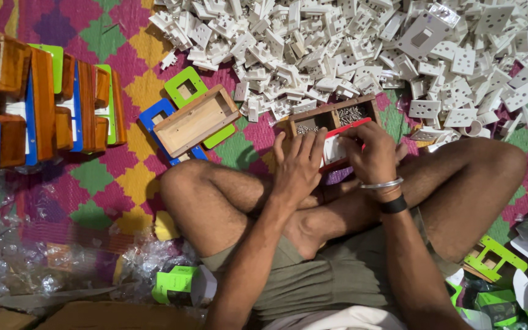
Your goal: The person sits on the floor and assembles electrical switch plates by inserting white plastic switch modules into orange and red frames. They use a screwdriver to secure the modules with screws from a nearby wooden box.
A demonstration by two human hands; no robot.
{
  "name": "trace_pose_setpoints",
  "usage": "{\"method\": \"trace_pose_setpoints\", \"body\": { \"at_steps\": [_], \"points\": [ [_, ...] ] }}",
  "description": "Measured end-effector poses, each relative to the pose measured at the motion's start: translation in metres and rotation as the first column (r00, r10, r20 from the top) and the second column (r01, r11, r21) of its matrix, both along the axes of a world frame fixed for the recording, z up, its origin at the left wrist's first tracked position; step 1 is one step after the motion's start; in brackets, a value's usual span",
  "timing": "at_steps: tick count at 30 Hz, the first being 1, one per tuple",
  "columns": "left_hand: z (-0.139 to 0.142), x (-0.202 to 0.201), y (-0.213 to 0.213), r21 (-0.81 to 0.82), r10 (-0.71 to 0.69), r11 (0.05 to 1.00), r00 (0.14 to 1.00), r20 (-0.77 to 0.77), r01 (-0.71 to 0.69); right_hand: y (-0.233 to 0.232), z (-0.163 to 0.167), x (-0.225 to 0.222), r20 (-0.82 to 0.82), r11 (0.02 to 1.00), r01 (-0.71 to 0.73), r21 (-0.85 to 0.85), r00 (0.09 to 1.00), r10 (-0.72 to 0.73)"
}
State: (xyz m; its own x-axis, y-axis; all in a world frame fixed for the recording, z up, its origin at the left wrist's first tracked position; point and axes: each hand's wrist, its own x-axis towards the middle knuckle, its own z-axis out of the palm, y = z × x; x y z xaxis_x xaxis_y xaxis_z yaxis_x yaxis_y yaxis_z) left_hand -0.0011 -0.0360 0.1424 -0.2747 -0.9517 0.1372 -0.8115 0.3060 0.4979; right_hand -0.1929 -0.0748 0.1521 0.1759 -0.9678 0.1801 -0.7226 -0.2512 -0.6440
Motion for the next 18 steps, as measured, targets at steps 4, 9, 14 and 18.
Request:
{"method": "trace_pose_setpoints", "body": {
  "at_steps": [4, 9, 14, 18],
  "points": [
    [-0.008, 0.001, 0.001, -0.025, -0.007, 1.0, 1.0, 0.02, 0.008, -0.003, 0.002, 0.008, 0.103, 0.982, 0.099, 0.163, 0.988, -0.117],
    [-0.019, -0.002, 0.0, -0.106, -0.012, 0.994, 0.995, -0.102, 0.002, -0.013, -0.008, -0.003, 0.118, 0.906, 0.277, 0.319, 0.937, -0.328],
    [-0.016, 0.002, -0.008, -0.147, 0.169, 0.973, 0.984, -0.055, -0.176, -0.012, -0.026, -0.024, 0.395, 0.947, 0.317, 0.061, 0.863, -0.314],
    [-0.007, 0.026, -0.017, -0.13, 0.403, 0.903, 0.912, -0.077, -0.41, -0.009, -0.035, -0.031, -0.059, 0.98, 0.191, 0.046, 0.98, -0.188]
  ]
}}
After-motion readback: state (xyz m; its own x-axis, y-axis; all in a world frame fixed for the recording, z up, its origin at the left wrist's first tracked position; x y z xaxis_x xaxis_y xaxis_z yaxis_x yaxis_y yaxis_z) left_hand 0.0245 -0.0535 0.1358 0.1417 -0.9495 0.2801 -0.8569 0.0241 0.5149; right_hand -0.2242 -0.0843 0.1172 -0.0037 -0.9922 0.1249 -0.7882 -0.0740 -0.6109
